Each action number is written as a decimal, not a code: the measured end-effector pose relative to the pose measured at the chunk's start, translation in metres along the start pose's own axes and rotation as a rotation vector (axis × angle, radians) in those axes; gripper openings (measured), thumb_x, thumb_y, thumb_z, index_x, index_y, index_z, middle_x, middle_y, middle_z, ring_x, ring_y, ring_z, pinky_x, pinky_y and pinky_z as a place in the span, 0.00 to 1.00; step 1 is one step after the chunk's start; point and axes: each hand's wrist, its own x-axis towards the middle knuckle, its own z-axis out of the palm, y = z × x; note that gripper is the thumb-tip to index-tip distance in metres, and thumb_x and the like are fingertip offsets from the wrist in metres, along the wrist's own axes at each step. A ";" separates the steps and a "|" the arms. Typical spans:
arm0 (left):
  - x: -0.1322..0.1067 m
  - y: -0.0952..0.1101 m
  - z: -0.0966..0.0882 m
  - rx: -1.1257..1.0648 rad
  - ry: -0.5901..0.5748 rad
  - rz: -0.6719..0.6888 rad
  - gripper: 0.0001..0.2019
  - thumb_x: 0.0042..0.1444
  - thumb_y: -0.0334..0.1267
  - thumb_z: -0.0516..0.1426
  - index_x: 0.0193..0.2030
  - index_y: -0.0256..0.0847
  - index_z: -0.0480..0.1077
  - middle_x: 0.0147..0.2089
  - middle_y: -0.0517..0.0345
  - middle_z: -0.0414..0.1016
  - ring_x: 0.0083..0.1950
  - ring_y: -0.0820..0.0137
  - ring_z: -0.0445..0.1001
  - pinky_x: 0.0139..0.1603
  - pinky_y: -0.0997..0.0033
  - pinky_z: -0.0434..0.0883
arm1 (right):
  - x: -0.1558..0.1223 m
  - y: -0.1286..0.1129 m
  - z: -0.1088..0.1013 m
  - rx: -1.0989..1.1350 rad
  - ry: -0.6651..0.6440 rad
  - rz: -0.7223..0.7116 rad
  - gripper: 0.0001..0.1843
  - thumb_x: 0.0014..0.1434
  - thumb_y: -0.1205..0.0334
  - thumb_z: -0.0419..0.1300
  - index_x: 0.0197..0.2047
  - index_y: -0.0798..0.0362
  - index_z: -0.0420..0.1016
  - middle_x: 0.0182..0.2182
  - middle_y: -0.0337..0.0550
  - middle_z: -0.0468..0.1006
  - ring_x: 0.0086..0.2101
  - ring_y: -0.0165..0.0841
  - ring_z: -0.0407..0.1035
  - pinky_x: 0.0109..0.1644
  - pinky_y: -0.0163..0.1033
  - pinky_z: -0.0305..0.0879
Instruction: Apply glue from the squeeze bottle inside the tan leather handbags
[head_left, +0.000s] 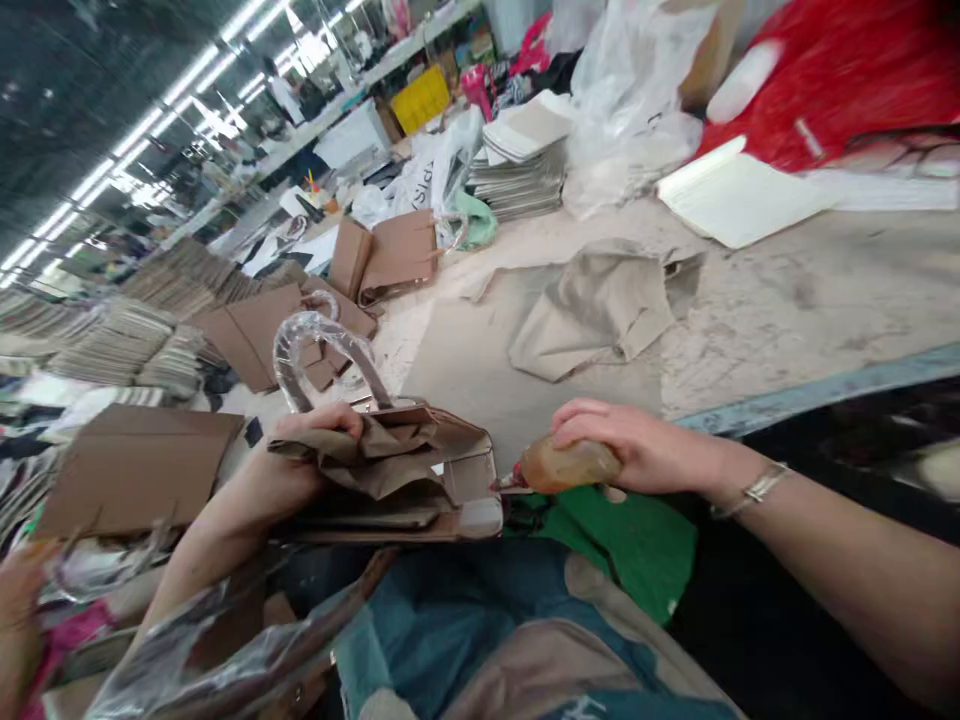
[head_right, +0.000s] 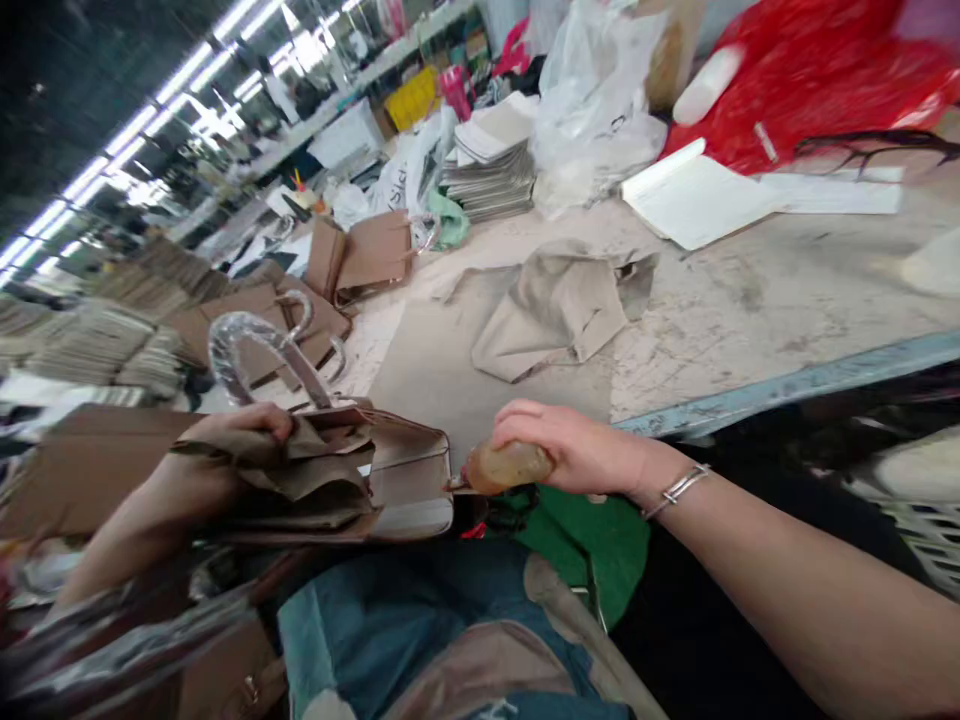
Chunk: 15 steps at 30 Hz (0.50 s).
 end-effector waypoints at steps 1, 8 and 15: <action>-0.001 -0.001 0.000 -0.008 -0.002 -0.009 0.02 0.49 0.35 0.55 0.28 0.40 0.65 0.26 0.64 0.67 0.27 0.74 0.63 0.26 0.75 0.60 | 0.001 0.003 0.002 -0.029 0.036 0.006 0.30 0.47 0.82 0.58 0.52 0.51 0.70 0.50 0.44 0.69 0.48 0.32 0.67 0.52 0.33 0.63; -0.006 -0.008 0.000 -0.002 -0.025 0.003 0.02 0.53 0.32 0.54 0.30 0.40 0.64 0.28 0.64 0.69 0.29 0.74 0.65 0.29 0.75 0.62 | 0.006 0.006 0.008 -0.002 0.052 0.013 0.27 0.48 0.81 0.59 0.51 0.51 0.70 0.49 0.45 0.70 0.48 0.34 0.67 0.51 0.36 0.64; -0.008 0.005 0.001 0.098 -0.013 0.053 0.02 0.52 0.32 0.53 0.29 0.40 0.64 0.26 0.65 0.68 0.27 0.75 0.64 0.27 0.77 0.61 | 0.005 0.008 0.007 -0.004 0.126 0.034 0.25 0.51 0.80 0.60 0.51 0.51 0.70 0.49 0.47 0.70 0.50 0.36 0.66 0.53 0.38 0.63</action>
